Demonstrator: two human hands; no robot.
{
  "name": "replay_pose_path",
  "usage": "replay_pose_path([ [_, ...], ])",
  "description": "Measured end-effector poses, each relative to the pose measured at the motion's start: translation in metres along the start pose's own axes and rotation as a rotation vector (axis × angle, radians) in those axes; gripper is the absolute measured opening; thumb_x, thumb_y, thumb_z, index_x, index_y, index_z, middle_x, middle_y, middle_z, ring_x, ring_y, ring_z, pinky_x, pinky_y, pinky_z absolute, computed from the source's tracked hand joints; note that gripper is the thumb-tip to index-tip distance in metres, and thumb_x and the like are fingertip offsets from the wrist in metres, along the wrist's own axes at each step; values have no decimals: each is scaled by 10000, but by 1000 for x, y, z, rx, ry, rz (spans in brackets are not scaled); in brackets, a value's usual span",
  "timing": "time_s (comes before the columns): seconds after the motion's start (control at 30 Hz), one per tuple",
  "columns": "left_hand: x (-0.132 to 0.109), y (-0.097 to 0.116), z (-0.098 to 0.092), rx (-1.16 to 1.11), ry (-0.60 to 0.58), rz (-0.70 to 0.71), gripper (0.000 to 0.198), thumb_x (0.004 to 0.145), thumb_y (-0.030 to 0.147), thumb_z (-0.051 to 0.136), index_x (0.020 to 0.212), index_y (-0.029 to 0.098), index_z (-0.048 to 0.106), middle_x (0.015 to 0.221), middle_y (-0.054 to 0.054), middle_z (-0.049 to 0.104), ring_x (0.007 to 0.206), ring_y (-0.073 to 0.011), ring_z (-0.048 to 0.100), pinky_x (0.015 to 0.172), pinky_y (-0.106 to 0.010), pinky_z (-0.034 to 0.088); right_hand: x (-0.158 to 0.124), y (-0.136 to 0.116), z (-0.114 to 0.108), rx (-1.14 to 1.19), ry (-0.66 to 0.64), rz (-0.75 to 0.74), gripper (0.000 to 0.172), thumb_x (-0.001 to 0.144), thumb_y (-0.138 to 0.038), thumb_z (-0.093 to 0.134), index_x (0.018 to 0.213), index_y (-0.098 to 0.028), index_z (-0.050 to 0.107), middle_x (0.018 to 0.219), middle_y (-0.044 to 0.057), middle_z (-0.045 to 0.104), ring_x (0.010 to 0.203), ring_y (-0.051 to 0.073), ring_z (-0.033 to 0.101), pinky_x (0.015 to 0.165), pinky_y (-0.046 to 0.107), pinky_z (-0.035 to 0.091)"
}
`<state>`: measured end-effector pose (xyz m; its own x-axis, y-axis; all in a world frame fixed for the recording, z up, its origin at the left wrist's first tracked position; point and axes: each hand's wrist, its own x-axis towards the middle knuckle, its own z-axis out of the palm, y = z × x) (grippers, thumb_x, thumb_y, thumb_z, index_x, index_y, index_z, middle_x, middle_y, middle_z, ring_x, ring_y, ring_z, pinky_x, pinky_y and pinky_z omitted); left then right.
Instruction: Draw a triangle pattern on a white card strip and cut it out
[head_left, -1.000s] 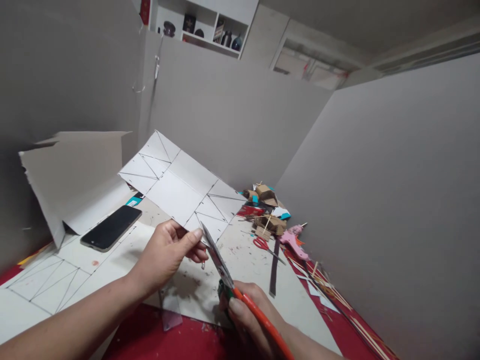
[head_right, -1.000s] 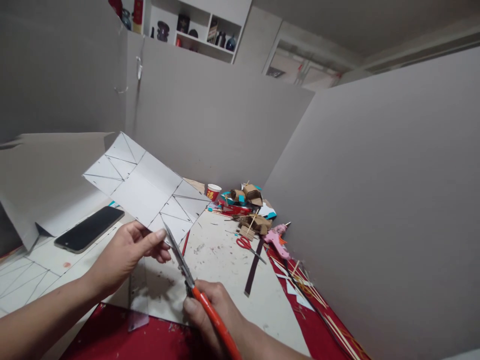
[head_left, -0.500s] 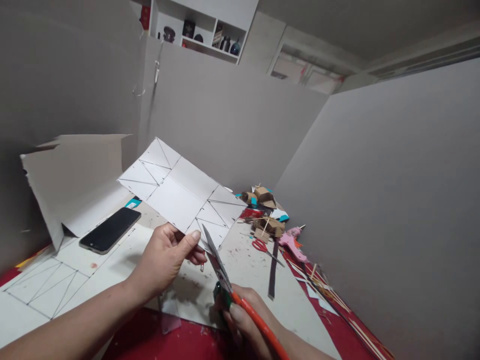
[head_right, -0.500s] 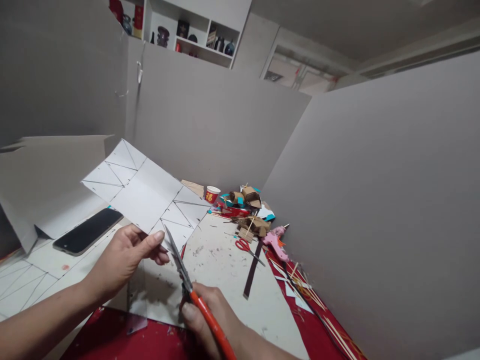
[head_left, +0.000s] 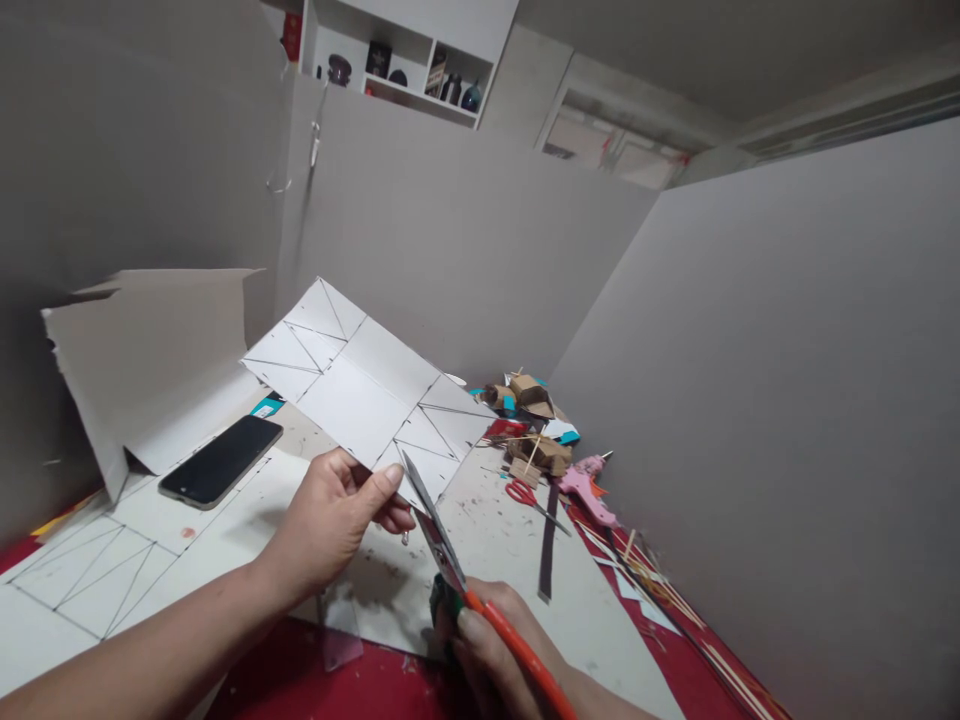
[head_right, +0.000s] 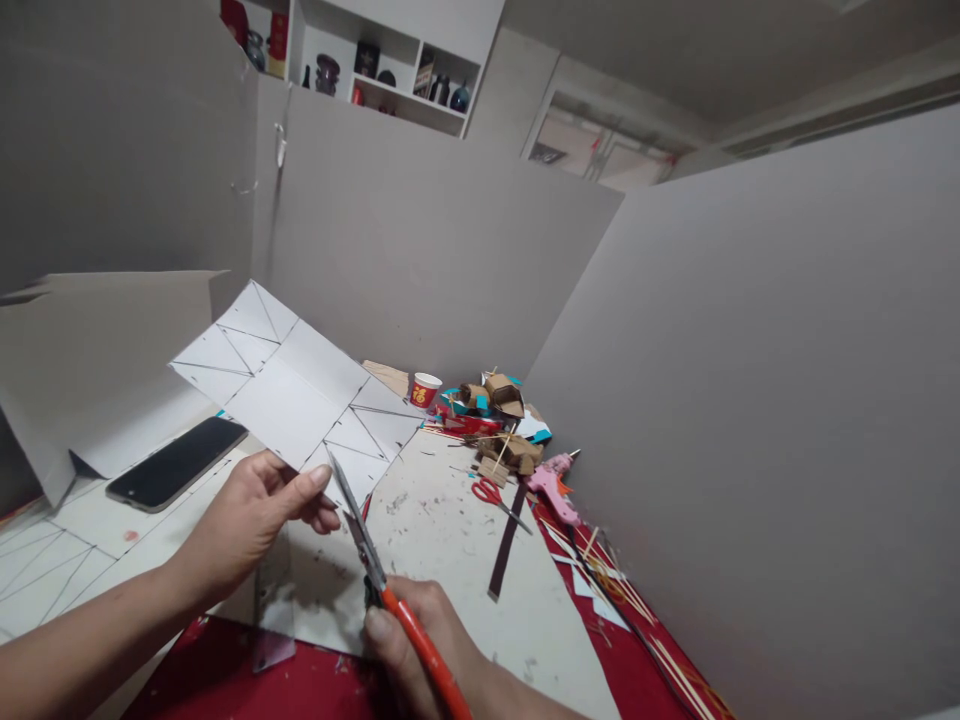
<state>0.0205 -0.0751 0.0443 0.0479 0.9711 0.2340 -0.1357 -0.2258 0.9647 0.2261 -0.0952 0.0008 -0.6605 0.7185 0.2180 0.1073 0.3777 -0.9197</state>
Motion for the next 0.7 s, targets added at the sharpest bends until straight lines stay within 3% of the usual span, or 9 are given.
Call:
replay_pose_path([
  [0.43,-2,-5,1,-11,-52,-21,389,811,509,708,657,153,668,610,-77,746,562,-166,696,592,-266,564,0,19,3,-2,29,21,534,951,-699,353,739,-214,425,579,-49,311,533,114,247,484,270,198],
  [0.7,-3,-6,1,-13,-62,-29,402,805,526,711,655,154,674,615,-80,744,567,-171,696,593,-276,565,0,12,2,3,22,-14,458,997,-590,364,737,-214,392,619,-46,306,562,115,242,510,276,224],
])
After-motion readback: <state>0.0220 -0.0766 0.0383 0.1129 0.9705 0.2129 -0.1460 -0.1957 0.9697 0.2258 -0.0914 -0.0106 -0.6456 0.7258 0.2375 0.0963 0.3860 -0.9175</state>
